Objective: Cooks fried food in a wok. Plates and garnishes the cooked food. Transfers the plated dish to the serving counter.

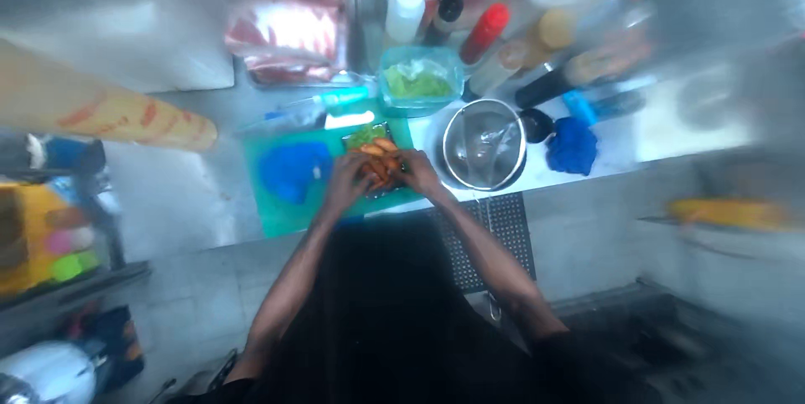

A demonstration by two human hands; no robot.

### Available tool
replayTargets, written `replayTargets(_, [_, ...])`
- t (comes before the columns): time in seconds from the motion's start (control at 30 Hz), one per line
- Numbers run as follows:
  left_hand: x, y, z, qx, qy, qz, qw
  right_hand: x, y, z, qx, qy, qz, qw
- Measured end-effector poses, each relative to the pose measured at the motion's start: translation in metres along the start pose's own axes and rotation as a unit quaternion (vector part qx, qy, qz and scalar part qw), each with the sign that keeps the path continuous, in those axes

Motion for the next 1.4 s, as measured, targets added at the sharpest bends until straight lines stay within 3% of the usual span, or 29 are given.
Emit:
replayTargets(0.13, [-0.003, 0.010, -0.003, 0.015, 0.020, -0.028, 0.999, -0.002, 0.008, 0.008, -0.020, 0.019, 0.016, 1.000])
replayTargets(0.27, [0.001, 0.009, 0.007, -0.013, -0.003, 0.002, 1.000, -0.004, 0.002, 0.027, -0.072, 0.074, -0.043, 0.994])
replayTargets(0.47, [0.027, -0.004, 0.043, -0.057, -0.175, 0.101, 0.978, -0.006, 0.010, 0.057, -0.071, 0.216, -0.048, 0.973])
replayTargets(0.63, [0.038, 0.020, 0.062, 0.119, -0.280, 0.268, 0.914, -0.006, 0.031, 0.062, -0.047, 0.269, -0.180, 0.945])
replayTargets(0.73, [0.034, 0.032, 0.060, 0.121, -0.320, 0.346, 0.874, -0.002, 0.036, 0.060, -0.065, 0.281, -0.228, 0.930])
replayTargets(0.9, [0.041, 0.037, 0.057, 0.092, -0.322, 0.347, 0.876, -0.014, 0.042, 0.051, -0.007, 0.264, -0.257, 0.929])
replayTargets(1.07, [0.048, 0.035, 0.058, 0.062, -0.319, 0.385, 0.863, -0.012, 0.057, 0.050, 0.013, 0.221, -0.403, 0.888])
replayTargets(1.4, [0.032, 0.011, 0.069, 0.067, -0.321, 0.556, 0.764, 0.037, 0.049, 0.063, -0.077, 0.164, -0.409, 0.894])
Point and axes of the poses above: each hand's wrist, its own z-axis away from the middle knuckle, its own y-axis out of the palm, x = y × z, the point moved 3 cm from there along -z, towards the middle knuckle, and after that the axes turned 9 degrees about -y, right-handed, at the moved point
